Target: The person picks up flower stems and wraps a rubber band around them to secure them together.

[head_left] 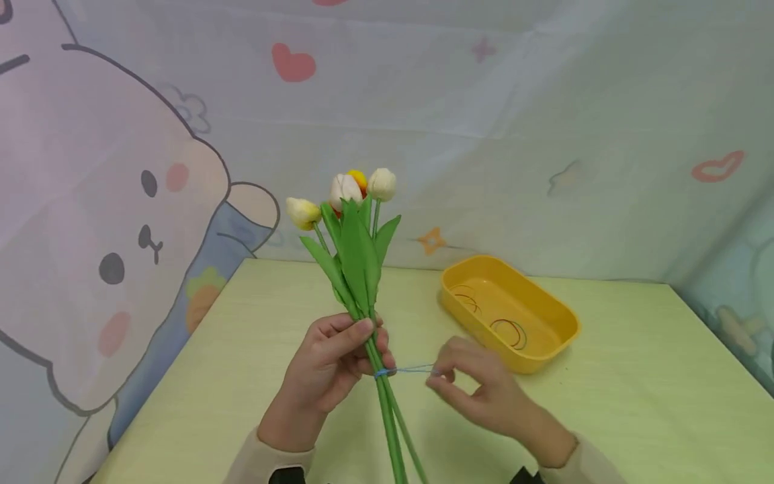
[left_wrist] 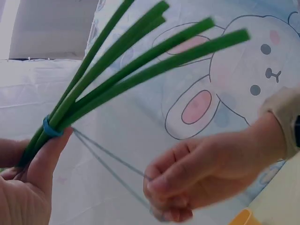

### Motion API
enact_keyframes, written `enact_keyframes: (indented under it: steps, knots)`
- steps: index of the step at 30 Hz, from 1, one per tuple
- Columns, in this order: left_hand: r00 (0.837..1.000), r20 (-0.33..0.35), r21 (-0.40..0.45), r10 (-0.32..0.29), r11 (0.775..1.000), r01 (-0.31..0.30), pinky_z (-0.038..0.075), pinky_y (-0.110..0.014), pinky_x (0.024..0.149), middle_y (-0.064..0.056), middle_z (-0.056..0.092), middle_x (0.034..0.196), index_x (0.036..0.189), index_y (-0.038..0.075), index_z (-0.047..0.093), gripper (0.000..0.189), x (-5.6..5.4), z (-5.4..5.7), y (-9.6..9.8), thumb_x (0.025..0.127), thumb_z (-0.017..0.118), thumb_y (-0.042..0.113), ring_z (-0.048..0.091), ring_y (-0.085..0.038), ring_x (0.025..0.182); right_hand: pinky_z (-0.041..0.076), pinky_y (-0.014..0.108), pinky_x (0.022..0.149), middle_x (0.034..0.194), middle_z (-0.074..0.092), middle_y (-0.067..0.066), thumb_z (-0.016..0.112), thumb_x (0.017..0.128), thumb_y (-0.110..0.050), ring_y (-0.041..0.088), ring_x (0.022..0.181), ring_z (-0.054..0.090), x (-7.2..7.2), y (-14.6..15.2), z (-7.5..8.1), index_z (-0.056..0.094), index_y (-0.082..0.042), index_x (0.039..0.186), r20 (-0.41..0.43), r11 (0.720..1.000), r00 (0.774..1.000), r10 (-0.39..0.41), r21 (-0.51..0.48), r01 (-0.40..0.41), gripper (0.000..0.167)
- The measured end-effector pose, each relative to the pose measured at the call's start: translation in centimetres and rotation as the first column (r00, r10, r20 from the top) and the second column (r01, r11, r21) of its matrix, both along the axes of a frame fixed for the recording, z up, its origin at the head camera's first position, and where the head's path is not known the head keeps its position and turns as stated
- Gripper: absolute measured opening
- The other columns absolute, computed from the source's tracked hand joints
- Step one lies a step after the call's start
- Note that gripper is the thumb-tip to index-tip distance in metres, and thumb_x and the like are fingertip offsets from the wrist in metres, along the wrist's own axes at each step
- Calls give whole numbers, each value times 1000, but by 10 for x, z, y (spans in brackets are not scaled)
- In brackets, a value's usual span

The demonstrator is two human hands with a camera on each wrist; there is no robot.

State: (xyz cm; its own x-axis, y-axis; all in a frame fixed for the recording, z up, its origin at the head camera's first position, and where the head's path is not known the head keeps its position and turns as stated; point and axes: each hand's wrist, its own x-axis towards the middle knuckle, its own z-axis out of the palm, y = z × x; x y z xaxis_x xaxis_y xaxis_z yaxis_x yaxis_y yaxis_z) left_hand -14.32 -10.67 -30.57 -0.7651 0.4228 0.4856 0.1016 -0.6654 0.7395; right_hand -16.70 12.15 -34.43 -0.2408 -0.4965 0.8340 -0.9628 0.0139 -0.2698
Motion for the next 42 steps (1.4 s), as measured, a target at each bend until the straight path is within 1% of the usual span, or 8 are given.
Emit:
enact_keyframes:
  steps: [8,12,19,21,25,29,35,42]
  knots:
    - [845,313,-9,433,891,-453,59,-33,79,-3,70,80,88,5,66,19,-7,-9,21,100,50,6,72,-15,76,54,31,86,121,55,15,57,96,-6,22,110,54,40,-73,-63,45,5,134,162,985,980,-117,-104,135,42]
    - [826,86,-78,557,831,-551,60,-33,74,-2,71,79,87,-2,68,19,-13,-22,23,98,55,4,72,-16,75,55,33,86,125,53,16,55,94,3,17,116,51,64,-89,-48,44,-2,137,460,980,886,-60,-144,140,44]
    - [683,-398,-181,613,677,-713,61,-33,69,-18,70,75,85,-10,68,13,-14,-29,25,92,60,-3,68,-9,70,53,24,85,104,64,19,50,99,-4,10,98,60,61,-57,14,61,5,110,732,978,681,-22,-126,166,18]
    - [700,-440,-216,562,691,-690,61,-33,67,-23,67,74,83,-10,67,14,-12,-28,26,93,59,-4,67,-6,68,54,25,84,96,66,17,51,99,-5,10,92,61,53,-47,22,63,4,103,704,982,709,-49,-96,163,16]
    - [846,-300,-328,440,786,-524,61,-31,64,-11,66,70,84,-16,61,25,-8,-23,22,97,56,5,65,-5,63,55,25,81,87,62,11,50,98,1,12,84,61,44,-29,26,61,3,95,620,992,783,40,-120,44,12]
    - [942,-44,-337,333,882,-328,57,-22,59,4,63,69,91,-16,58,28,-9,-18,14,100,52,10,62,-5,56,50,23,74,87,55,3,45,99,4,16,82,53,38,-18,23,58,0,95,606,965,755,250,-217,-145,14]
    - [959,156,-250,236,949,-193,54,-17,57,2,61,70,94,3,62,18,-14,-15,5,101,47,8,60,-6,56,46,22,75,97,58,-3,36,102,5,15,85,50,38,-10,15,63,-11,106,646,898,628,434,-366,-244,32]
    - [921,245,-174,303,948,-266,54,-18,59,2,61,71,89,9,66,27,-18,-9,-12,102,43,6,59,-7,58,49,19,60,79,60,-3,62,87,12,8,70,53,58,-3,14,64,-12,93,413,995,905,-102,21,102,25]
